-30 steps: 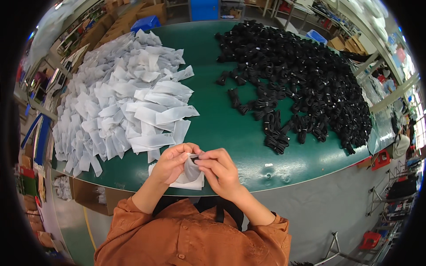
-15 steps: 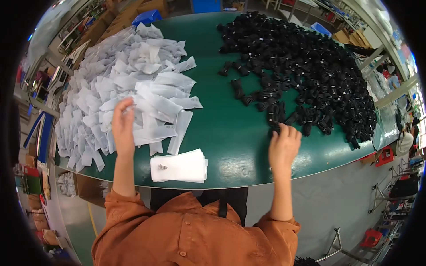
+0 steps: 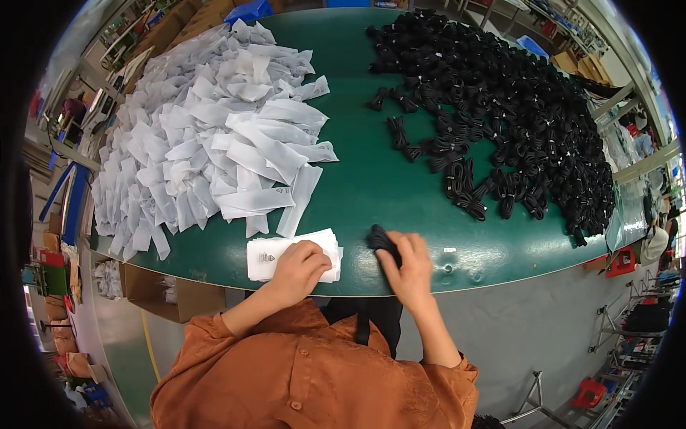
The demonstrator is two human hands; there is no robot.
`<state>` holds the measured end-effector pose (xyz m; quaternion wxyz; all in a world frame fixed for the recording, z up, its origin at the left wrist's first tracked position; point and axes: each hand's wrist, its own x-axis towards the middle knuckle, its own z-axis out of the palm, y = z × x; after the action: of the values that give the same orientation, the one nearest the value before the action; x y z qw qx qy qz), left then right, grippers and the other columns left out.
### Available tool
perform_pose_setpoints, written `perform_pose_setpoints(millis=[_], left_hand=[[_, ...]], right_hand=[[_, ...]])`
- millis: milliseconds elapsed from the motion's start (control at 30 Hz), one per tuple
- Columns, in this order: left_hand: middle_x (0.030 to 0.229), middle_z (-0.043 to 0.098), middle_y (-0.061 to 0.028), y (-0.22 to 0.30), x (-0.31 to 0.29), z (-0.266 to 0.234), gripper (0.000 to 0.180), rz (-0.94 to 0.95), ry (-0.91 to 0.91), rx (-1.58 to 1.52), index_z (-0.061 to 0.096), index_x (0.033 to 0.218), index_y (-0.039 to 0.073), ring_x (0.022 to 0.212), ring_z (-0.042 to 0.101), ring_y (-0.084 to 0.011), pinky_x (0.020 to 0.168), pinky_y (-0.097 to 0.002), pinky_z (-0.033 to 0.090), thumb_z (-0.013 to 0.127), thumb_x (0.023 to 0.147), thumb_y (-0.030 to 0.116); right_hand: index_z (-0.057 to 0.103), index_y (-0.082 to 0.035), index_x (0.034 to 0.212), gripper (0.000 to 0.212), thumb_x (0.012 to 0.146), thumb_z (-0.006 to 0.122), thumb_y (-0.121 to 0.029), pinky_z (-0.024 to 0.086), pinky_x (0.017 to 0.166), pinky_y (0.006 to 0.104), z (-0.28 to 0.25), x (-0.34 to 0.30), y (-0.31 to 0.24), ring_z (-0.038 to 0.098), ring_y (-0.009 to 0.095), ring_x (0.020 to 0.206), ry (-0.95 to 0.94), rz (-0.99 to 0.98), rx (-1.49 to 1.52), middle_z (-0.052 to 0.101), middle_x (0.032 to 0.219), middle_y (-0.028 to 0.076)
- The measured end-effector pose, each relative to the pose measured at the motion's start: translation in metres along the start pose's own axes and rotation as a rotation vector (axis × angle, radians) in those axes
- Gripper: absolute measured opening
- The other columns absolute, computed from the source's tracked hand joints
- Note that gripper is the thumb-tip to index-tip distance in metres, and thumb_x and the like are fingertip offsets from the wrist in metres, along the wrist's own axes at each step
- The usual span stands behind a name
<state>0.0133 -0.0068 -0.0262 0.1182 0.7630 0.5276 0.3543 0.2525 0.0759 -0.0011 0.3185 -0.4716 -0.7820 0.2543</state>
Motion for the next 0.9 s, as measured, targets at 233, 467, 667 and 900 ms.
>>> perform_pose_setpoints(millis=[233,467,667,900], left_hand=[[0.087,0.059,-0.0089,0.001,0.004,-0.006,0.007,-0.299,0.026,-0.236,0.061,0.089,0.007,0.079,0.059,-0.031,0.074,-0.0407,0.045,0.068,0.087,0.006],[0.089,0.06,-0.0106,0.0,-0.001,-0.001,0.01,-0.201,0.047,-0.099,0.055,0.093,0.005,0.08,0.057,-0.0334,0.074,-0.0417,0.042,0.064,0.089,0.003],[0.092,0.06,-0.011,-0.001,0.003,-0.005,0.01,-0.229,0.049,-0.214,0.055,0.094,0.005,0.083,0.057,-0.0327,0.075,-0.0415,0.043,0.064,0.089,0.002],[0.097,0.064,-0.0121,-0.003,0.011,-0.016,0.013,0.021,0.064,-0.241,0.057,0.094,0.003,0.085,0.06,-0.0322,0.077,-0.0394,0.048,0.066,0.087,-0.003]], right_hand=[[0.063,-0.003,0.124,0.028,0.1,0.063,-0.017,0.045,0.065,0.0247,0.017,-0.018,-0.012,0.056,0.011,0.073,-0.392,0.342,0.751,0.061,0.095,0.004],[0.062,-0.002,0.123,0.034,0.105,0.05,-0.028,0.039,0.06,0.0215,0.021,-0.018,-0.005,0.054,0.006,0.069,-0.523,0.683,1.055,0.063,0.091,0.0],[0.059,0.002,0.126,0.041,0.102,0.051,-0.03,0.038,0.057,0.0218,0.019,-0.015,-0.009,0.055,0.01,0.068,-0.646,0.65,0.995,0.064,0.093,0.004],[0.06,0.005,0.12,0.037,0.104,0.049,-0.027,0.041,0.056,0.0238,0.023,-0.02,-0.011,0.055,0.011,0.066,-0.736,0.812,1.165,0.063,0.09,0.007]])
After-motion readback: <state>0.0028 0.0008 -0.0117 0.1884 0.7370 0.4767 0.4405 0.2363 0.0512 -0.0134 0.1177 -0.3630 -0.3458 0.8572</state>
